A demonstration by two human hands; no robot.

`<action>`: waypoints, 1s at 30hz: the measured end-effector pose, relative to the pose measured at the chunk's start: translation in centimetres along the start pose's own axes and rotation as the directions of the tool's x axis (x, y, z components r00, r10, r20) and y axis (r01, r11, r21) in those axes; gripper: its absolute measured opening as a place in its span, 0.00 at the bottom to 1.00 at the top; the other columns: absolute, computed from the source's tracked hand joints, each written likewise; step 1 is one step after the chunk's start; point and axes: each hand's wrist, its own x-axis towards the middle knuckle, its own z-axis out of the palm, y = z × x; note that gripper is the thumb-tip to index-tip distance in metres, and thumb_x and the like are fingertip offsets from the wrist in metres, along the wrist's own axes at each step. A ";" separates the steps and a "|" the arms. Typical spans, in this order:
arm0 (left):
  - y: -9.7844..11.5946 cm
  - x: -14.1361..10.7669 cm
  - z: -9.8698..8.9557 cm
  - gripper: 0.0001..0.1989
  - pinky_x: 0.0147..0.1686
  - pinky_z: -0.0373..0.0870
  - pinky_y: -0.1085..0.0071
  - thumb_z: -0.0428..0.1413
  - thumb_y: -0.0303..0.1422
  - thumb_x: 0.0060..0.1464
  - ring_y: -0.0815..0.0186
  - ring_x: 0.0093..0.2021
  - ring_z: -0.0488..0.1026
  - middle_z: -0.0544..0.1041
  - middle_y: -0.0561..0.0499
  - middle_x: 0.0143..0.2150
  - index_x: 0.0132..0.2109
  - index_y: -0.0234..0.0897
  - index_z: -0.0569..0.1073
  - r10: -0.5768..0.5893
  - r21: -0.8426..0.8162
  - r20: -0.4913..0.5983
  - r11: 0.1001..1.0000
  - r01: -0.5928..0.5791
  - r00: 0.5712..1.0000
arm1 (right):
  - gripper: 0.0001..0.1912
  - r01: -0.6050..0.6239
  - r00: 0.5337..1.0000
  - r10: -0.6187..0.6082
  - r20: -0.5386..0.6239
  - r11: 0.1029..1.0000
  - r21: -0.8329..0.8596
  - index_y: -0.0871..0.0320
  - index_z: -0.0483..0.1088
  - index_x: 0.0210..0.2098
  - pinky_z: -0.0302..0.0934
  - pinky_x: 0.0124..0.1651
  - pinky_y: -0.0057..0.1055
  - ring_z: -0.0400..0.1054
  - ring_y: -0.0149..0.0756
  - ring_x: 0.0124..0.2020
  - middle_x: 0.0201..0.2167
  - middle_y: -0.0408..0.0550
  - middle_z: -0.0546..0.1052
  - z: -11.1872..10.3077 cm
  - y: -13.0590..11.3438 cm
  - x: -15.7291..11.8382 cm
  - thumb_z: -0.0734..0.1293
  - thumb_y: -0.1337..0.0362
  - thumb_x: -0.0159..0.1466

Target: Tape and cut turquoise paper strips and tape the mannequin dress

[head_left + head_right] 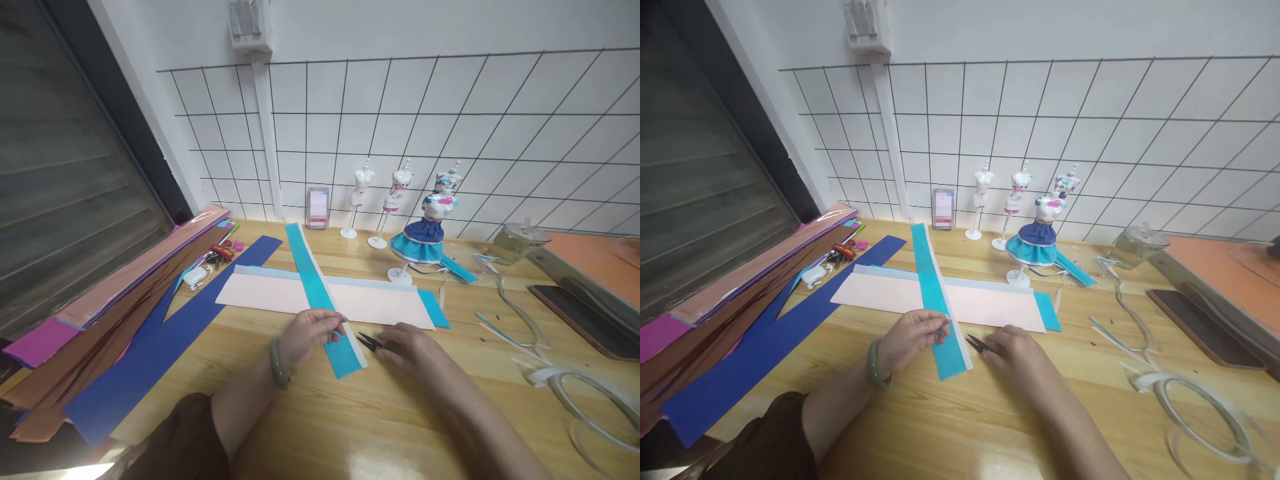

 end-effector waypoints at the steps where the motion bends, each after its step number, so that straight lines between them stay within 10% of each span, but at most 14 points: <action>1: 0.0 -0.1 0.1 0.13 0.35 0.63 0.71 0.61 0.36 0.43 0.68 0.33 0.69 0.73 0.46 0.30 0.34 0.30 0.76 -0.017 -0.016 0.025 1.000 0.018 1.000 | 0.09 0.067 0.995 -0.069 -0.075 0.997 -0.034 0.54 0.74 0.34 0.61 0.35 0.32 0.67 0.37 0.33 0.31 0.48 0.73 0.1 -0.3 0.1 0.62 0.62 0.59; 6: -0.6 -0.5 0.6 0.14 0.34 0.62 0.70 0.60 0.36 0.44 0.68 0.33 0.68 0.72 0.46 0.31 0.36 0.30 0.76 -0.095 -0.031 0.168 0.994 0.101 0.981 | 0.11 0.270 0.898 -0.289 -0.333 0.957 -0.103 0.57 0.68 0.43 0.62 0.37 0.35 0.66 0.38 0.36 0.33 0.51 0.73 0.9 -2.0 0.5 0.62 0.63 0.61; 18: -0.7 -0.5 1.3 0.15 0.29 0.59 0.71 0.61 0.37 0.42 0.69 0.28 0.65 0.70 0.48 0.26 0.36 0.30 0.76 -0.172 -0.039 0.177 0.983 0.181 0.969 | 0.09 0.341 0.843 -0.400 -0.361 0.915 -0.217 0.58 0.70 0.39 0.57 0.35 0.32 0.66 0.33 0.34 0.31 0.49 0.75 1.3 -2.6 0.4 0.60 0.69 0.62; 30: -1.0 -0.3 0.6 0.17 0.30 0.61 0.72 0.58 0.42 0.44 0.70 0.27 0.64 0.70 0.51 0.25 0.38 0.33 0.76 -0.065 0.357 0.216 0.934 -0.016 0.974 | 0.15 0.054 0.957 0.020 -0.288 0.967 0.249 0.56 0.66 0.28 0.56 0.33 0.29 0.62 0.32 0.29 0.25 0.45 0.68 1.9 -1.8 0.8 0.54 0.60 0.65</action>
